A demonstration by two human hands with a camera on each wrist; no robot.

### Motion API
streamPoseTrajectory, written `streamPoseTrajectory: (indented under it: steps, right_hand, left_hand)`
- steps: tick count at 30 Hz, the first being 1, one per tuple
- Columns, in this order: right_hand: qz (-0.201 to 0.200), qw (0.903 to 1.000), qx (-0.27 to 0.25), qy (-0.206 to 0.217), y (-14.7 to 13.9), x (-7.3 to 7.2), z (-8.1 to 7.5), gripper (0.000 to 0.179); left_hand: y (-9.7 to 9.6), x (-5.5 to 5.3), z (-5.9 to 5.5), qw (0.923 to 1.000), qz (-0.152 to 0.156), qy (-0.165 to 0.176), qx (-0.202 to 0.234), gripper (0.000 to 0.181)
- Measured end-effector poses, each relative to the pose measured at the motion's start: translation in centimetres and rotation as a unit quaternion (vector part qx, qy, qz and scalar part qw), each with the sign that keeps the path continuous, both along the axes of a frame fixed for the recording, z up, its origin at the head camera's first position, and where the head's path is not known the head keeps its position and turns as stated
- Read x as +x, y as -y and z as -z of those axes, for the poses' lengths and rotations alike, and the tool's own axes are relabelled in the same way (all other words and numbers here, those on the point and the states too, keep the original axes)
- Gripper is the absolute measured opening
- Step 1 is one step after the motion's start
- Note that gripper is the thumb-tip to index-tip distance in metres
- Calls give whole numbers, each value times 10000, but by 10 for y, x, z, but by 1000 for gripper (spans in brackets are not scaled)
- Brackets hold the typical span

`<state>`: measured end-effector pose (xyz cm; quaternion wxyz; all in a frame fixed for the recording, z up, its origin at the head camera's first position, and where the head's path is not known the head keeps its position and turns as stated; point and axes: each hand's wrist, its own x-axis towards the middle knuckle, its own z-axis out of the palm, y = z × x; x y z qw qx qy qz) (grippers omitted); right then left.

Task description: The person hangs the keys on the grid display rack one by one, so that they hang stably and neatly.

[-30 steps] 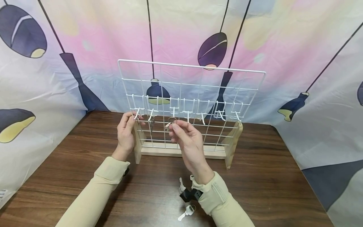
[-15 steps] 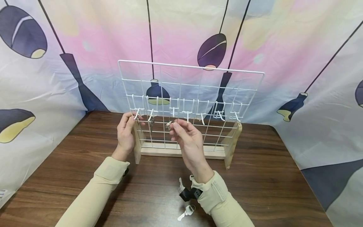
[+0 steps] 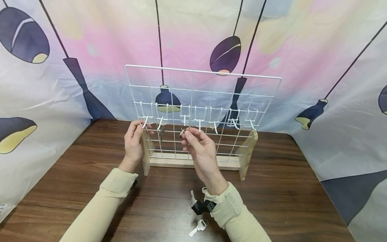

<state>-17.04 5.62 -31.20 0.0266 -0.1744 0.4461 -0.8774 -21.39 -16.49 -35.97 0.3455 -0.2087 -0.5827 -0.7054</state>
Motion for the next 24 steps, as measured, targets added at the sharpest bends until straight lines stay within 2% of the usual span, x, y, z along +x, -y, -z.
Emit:
streamPoseTrajectory:
  steps: [11,16,20,24]
  right_hand:
    - [98,9995,117,266,-3,1,4,10]
    - [180,9957,757,496,-9,1,10,9]
    - [139,9885,1372,616,-17,1,16,13]
    - [127,9815,1828,556,-25,1,22,15]
  left_hand:
    - [0,0,1,10000,4,33,-8,18]
    - [1,1,0,9999,-41,9,-98,26]
    - [1,2,0,9999,-93,8,-115,19]
    - [1,2,0,10000,-46,11,-88,17]
